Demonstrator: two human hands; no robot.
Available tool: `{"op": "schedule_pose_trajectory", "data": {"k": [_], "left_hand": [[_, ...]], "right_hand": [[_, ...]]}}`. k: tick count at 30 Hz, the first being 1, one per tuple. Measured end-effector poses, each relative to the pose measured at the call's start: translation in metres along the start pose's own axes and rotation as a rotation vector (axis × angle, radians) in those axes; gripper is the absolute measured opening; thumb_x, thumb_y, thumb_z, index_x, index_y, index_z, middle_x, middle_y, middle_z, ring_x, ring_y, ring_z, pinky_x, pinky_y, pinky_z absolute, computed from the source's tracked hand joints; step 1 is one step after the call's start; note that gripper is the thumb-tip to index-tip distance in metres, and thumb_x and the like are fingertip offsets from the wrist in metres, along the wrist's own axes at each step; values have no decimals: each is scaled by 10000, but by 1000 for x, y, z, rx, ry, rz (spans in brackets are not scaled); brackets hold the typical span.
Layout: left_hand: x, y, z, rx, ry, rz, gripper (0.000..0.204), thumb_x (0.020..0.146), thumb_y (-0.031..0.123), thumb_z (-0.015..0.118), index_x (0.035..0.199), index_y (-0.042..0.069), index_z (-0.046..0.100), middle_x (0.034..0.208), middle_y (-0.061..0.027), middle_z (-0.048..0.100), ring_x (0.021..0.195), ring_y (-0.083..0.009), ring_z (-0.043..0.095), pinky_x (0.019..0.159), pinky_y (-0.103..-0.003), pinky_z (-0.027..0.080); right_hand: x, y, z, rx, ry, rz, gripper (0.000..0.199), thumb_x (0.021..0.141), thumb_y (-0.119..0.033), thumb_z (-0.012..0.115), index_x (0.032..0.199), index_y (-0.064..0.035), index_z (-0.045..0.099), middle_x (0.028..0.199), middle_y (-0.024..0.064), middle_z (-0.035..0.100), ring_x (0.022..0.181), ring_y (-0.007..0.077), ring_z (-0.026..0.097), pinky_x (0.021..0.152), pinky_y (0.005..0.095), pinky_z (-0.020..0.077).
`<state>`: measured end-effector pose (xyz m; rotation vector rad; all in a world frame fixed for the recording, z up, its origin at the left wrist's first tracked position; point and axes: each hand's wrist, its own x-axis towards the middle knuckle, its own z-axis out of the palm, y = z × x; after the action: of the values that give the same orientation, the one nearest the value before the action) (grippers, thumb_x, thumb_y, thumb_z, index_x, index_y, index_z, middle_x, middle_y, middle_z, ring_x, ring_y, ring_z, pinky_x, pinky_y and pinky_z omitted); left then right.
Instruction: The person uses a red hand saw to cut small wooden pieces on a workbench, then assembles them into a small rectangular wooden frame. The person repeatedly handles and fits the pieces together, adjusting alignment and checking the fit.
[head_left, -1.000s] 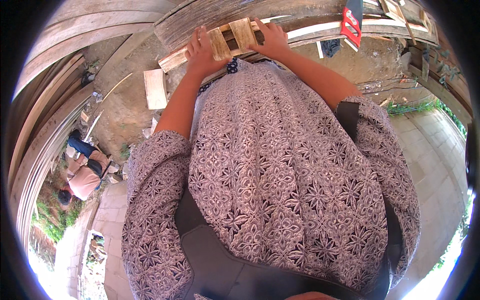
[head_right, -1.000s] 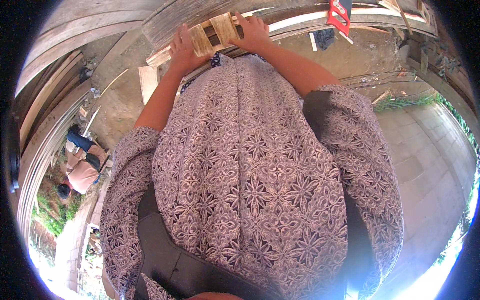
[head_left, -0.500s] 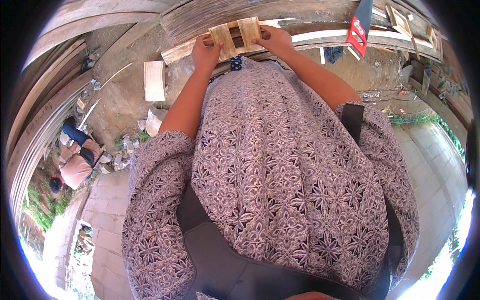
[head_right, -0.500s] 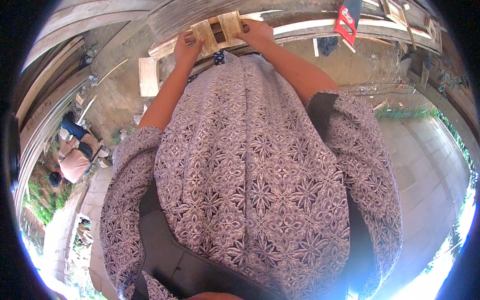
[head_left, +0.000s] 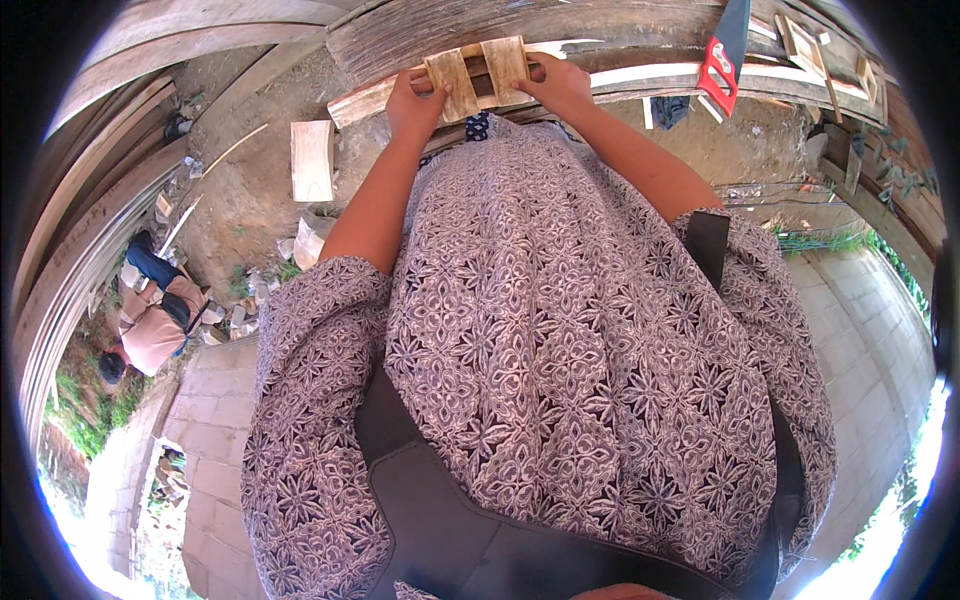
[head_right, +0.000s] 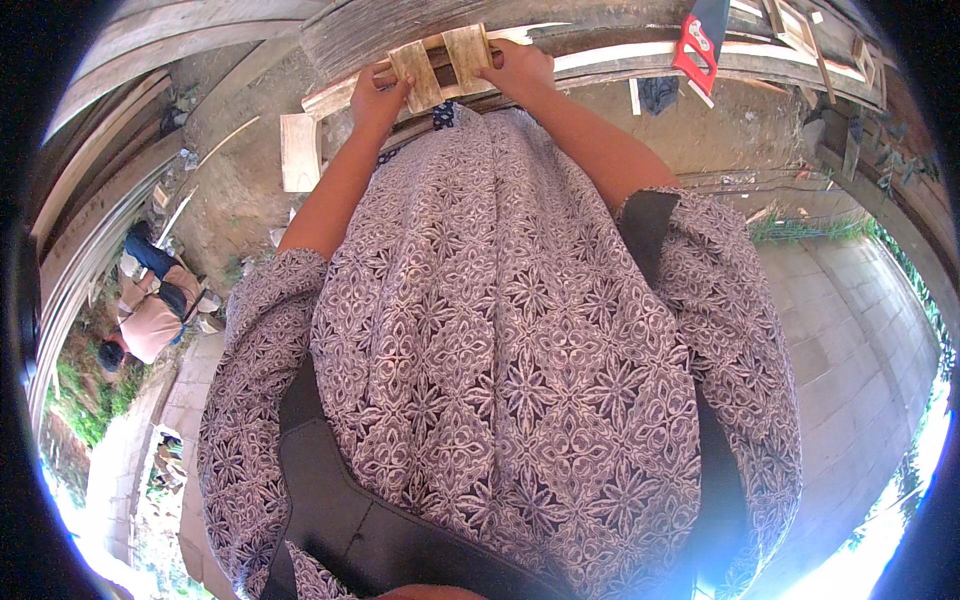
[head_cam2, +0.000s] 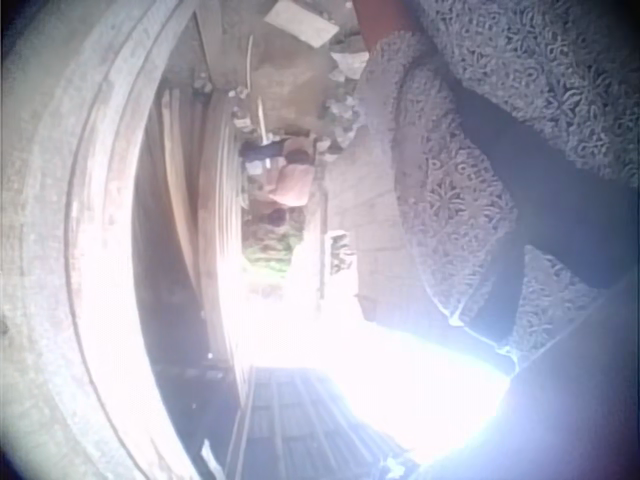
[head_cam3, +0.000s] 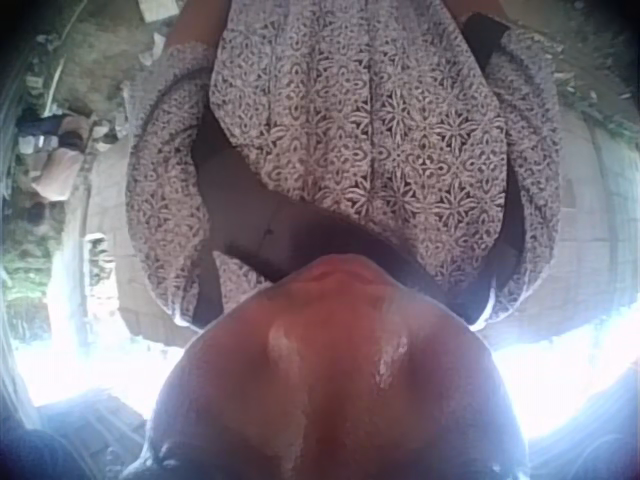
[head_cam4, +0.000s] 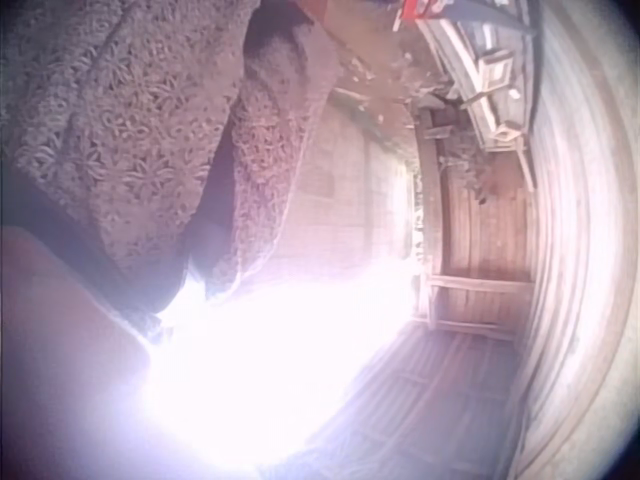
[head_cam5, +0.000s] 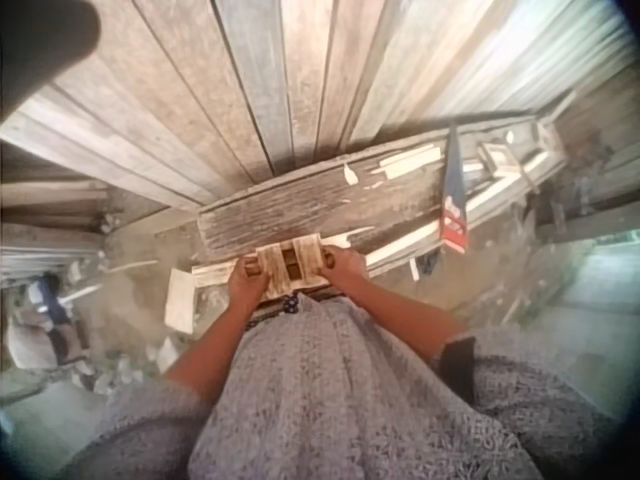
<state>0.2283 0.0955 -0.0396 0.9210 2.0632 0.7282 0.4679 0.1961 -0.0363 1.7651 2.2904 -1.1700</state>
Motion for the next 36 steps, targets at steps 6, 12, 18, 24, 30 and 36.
{"op": "schedule_pose_trajectory", "data": {"k": [6,12,18,24,30,36], "left_hand": [[-1,6,-3,-18,-11,-53,522,753,254,869,1159,45,616,966,-122,748,859,-226,728,771,-361,566],[-3,18,-6,80,-63,-151,544,762,322,853,1157,29,622,982,-126,746,867,-229,727,785,-363,564],[-7,-6,12,29,8,-145,519,791,341,805,1147,10,624,997,-148,735,912,-269,715,816,-384,552],[-15,-10,12,24,-7,-95,521,792,328,807,1148,-3,620,1002,-145,732,923,-267,710,817,-383,553],[-10,-9,11,-94,-96,-180,472,797,254,817,1145,0,625,1003,-141,733,820,-221,718,713,-346,572],[-8,-3,13,-157,-151,-177,483,791,259,829,1143,-6,631,945,-127,741,753,-198,715,653,-327,569]], "right_hand": [[-1,-1,0,-20,5,6,606,758,-515,783,1275,-228,650,954,-5,746,907,234,713,806,435,533],[0,-1,0,-57,4,25,612,767,-530,770,1285,-230,644,984,-4,751,964,231,704,872,459,503],[0,-4,-1,-21,-25,52,611,769,-550,762,1284,-239,651,1001,-14,753,972,222,696,894,457,470],[2,-2,-5,-58,-70,50,673,779,-590,743,1337,-235,621,992,3,753,954,218,701,858,408,495],[1,6,-2,-29,-32,70,607,773,-544,761,1290,-247,646,998,-22,747,983,222,691,903,454,446],[-2,6,-10,-103,-14,93,589,784,-528,750,1295,-259,637,1015,-11,748,1018,245,688,923,480,441]]}}
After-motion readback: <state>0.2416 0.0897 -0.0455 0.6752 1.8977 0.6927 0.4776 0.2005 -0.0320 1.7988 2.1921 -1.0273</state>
